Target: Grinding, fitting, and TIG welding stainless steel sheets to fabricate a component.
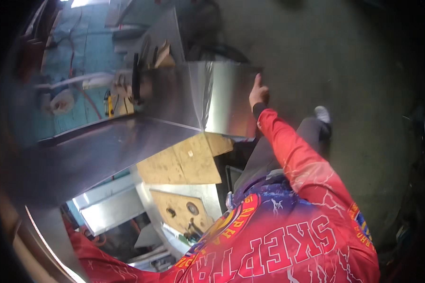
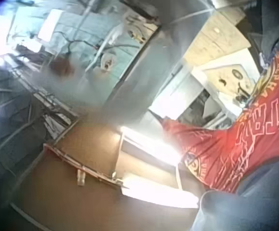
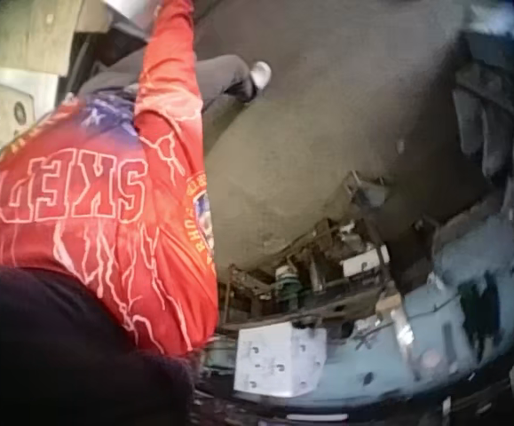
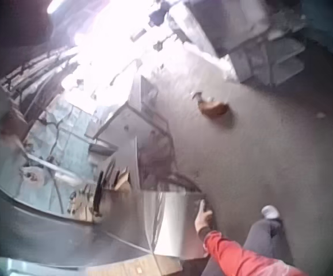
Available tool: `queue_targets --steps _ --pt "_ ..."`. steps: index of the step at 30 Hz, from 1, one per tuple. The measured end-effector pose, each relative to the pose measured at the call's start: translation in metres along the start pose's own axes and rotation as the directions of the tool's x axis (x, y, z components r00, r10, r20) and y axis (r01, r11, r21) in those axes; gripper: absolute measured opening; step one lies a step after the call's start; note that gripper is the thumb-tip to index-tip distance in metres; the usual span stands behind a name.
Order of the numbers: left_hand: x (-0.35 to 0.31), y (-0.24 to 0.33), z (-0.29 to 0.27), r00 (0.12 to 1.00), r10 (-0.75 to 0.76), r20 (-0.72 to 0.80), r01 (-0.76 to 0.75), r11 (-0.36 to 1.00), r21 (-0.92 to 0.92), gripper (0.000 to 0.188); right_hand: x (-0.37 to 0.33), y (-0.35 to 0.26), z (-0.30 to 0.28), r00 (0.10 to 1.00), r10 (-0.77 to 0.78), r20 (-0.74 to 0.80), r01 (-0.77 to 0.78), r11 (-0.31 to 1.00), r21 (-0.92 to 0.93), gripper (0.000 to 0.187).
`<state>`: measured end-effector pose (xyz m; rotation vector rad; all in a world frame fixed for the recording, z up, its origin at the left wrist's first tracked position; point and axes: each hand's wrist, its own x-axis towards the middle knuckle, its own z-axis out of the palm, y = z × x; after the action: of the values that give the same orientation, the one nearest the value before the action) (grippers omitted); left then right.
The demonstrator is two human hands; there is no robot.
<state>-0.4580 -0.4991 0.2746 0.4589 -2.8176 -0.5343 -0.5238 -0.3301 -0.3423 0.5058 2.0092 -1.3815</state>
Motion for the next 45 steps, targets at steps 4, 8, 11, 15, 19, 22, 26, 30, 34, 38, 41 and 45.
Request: queue_targets --steps 4,8,11,15,19,22,26,30,34,38,41,45 --pt "0.038 0.001 -0.03 0.995 0.065 0.076 -0.073 0.99 0.117 0.053 -0.026 -0.016 -0.042 0.986 -0.038 0.162 0.044 0.999 -0.029 0.09" --pt "0.039 0.032 -0.05 0.934 0.188 0.304 -0.298 0.878 0.374 0.054 -0.055 0.002 -0.069 0.959 -0.158 0.234 0.175 0.983 -0.055 0.083" --pt "-0.022 0.14 -0.003 0.929 -0.322 0.182 0.147 0.773 0.617 0.094 -0.052 0.02 -0.113 0.974 -0.067 0.216 0.094 0.989 -0.114 0.079" --pt "-0.167 0.168 -0.042 0.634 -0.633 0.444 0.535 0.774 0.338 0.054 -0.167 0.062 -0.122 0.849 0.068 0.524 -0.113 0.992 0.055 0.074" --pt "-0.242 0.214 -0.002 0.973 -0.153 0.17 0.025 0.81 0.585 0.044 -0.202 0.106 -0.121 0.866 0.198 0.459 -0.228 0.973 0.011 0.078" --pt "-0.274 0.231 -0.002 0.944 -0.235 0.23 -0.05 0.59 0.806 0.058 -0.191 0.125 -0.121 0.812 0.281 0.511 -0.387 0.915 0.112 0.071" --pt "-0.352 0.22 0.039 0.889 -0.384 -0.249 0.421 0.474 0.774 0.066 -0.185 0.134 -0.124 0.667 0.214 0.714 -0.411 0.905 0.112 0.069" --pt "-0.372 0.247 0.077 0.905 -0.141 -0.402 0.425 0.373 0.825 0.071 -0.174 0.13 -0.135 0.519 0.249 0.818 -0.443 0.897 0.007 0.073" --pt "-0.417 0.268 0.101 0.838 -0.143 -0.526 0.533 0.418 0.735 0.067 -0.166 0.127 -0.137 0.523 0.258 0.813 -0.394 0.918 -0.039 0.072" --pt "-0.44 0.25 0.109 0.728 0.196 -0.656 0.559 0.383 0.735 0.065 -0.159 0.128 -0.135 0.568 0.233 0.789 -0.304 0.951 -0.062 0.071" --pt "-0.392 0.255 0.099 0.833 0.045 -0.551 0.528 0.234 0.817 0.055 -0.139 0.129 -0.135 0.605 0.198 0.771 -0.292 0.956 -0.016 0.07" --pt "-0.347 0.169 0.069 0.825 0.476 -0.306 0.294 0.101 0.95 0.03 -0.172 0.12 -0.141 0.677 0.122 0.726 -0.206 0.978 0.028 0.068"
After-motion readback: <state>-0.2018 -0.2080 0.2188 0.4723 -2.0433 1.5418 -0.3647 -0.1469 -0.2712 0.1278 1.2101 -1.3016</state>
